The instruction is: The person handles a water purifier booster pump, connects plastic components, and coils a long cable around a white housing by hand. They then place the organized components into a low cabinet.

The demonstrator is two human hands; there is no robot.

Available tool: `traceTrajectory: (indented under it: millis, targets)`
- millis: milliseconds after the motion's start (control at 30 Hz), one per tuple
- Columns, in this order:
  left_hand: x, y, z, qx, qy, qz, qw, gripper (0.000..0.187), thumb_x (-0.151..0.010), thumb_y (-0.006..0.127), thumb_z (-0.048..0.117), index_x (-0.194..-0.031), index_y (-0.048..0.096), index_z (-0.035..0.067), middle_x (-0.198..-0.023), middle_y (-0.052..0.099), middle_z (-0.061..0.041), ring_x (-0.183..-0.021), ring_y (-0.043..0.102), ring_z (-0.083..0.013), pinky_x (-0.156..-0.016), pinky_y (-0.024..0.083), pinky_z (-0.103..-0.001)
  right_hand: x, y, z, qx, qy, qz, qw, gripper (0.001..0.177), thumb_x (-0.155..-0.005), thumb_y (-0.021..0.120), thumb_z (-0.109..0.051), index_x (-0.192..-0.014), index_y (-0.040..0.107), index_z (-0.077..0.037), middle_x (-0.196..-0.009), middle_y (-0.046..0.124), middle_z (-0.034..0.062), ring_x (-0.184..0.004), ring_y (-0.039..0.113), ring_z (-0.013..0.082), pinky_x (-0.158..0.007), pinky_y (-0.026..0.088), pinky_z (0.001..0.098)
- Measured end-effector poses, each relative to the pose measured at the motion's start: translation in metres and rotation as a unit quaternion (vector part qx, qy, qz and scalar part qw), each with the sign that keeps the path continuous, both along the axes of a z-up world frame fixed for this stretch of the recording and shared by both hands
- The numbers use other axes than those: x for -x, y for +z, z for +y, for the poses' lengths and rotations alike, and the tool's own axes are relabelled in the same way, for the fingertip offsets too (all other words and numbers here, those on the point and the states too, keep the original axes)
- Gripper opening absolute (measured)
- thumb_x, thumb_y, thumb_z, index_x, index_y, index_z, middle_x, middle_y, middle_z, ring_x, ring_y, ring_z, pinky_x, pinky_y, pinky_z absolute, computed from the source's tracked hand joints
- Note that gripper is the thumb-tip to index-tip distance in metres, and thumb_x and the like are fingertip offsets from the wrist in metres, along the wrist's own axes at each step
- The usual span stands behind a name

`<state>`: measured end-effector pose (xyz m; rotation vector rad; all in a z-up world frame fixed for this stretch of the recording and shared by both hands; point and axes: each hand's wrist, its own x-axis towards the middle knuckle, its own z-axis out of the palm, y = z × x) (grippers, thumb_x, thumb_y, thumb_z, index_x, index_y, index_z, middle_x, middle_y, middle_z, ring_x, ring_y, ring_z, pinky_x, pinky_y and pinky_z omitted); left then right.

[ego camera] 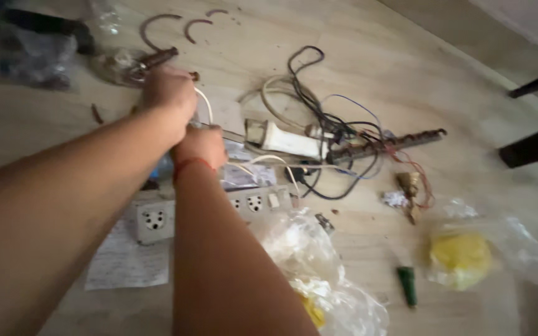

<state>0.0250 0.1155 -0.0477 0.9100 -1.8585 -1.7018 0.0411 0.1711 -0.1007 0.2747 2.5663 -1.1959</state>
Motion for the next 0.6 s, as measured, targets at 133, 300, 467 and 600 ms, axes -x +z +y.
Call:
traceTrajectory:
  millis: [133, 300, 467, 600]
  targets:
    - [-0.001, -0.013, -0.008, 0.021, -0.003, -0.011, 1.000, 0.021, -0.081, 0.045, 0.005, -0.065, 0.057, 0.001, -0.057, 0.058, -0.010, -0.046, 0.056, -0.0184, -0.042, 0.043, -0.034, -0.002, 0.012, 0.008, 0.026, -0.015, -0.014, 0.999, 0.066, -0.074, 0.060, -0.051, -0.114, 0.055, 0.002, -0.114, 0.061, 0.0218, -0.109, 0.058, 0.0344, -0.092, 0.043, 0.0405]
    - [0.014, -0.042, -0.024, 0.079, -0.022, 0.000, 0.997, 0.022, -0.080, 0.045, 0.004, -0.064, 0.058, -0.003, -0.057, 0.059, -0.014, -0.048, 0.060, -0.0192, -0.045, 0.046, -0.035, 0.002, 0.027, 0.013, 0.094, -0.041, -0.003, 0.995, 0.066, -0.072, 0.060, -0.049, -0.110, 0.062, 0.005, -0.111, 0.063, 0.0264, -0.107, 0.059, 0.0373, -0.092, 0.045, 0.0396]
    - [0.024, -0.055, -0.051, 0.164, -0.025, 0.009, 0.986, 0.021, -0.082, 0.049, 0.008, -0.067, 0.060, -0.001, -0.060, 0.060, -0.014, -0.057, 0.063, -0.0230, -0.052, 0.048, -0.037, 0.005, 0.021, 0.022, 0.110, 0.004, 0.015, 0.994, 0.076, -0.068, 0.066, -0.052, -0.115, 0.055, 0.008, -0.112, 0.060, 0.0261, -0.110, 0.058, 0.0325, -0.094, 0.044, 0.0363]
    - [0.019, -0.038, -0.026, 0.126, -0.010, -0.007, 0.992, 0.019, -0.083, 0.050, 0.012, -0.071, 0.061, 0.002, -0.065, 0.062, -0.012, -0.063, 0.064, -0.0262, -0.057, 0.051, -0.038, 0.008, 0.018, 0.022, 0.101, 0.071, 0.059, 0.991, 0.076, -0.067, 0.065, -0.048, -0.121, 0.053, 0.003, -0.113, 0.062, 0.0247, -0.112, 0.058, 0.0322, -0.094, 0.044, 0.0350]
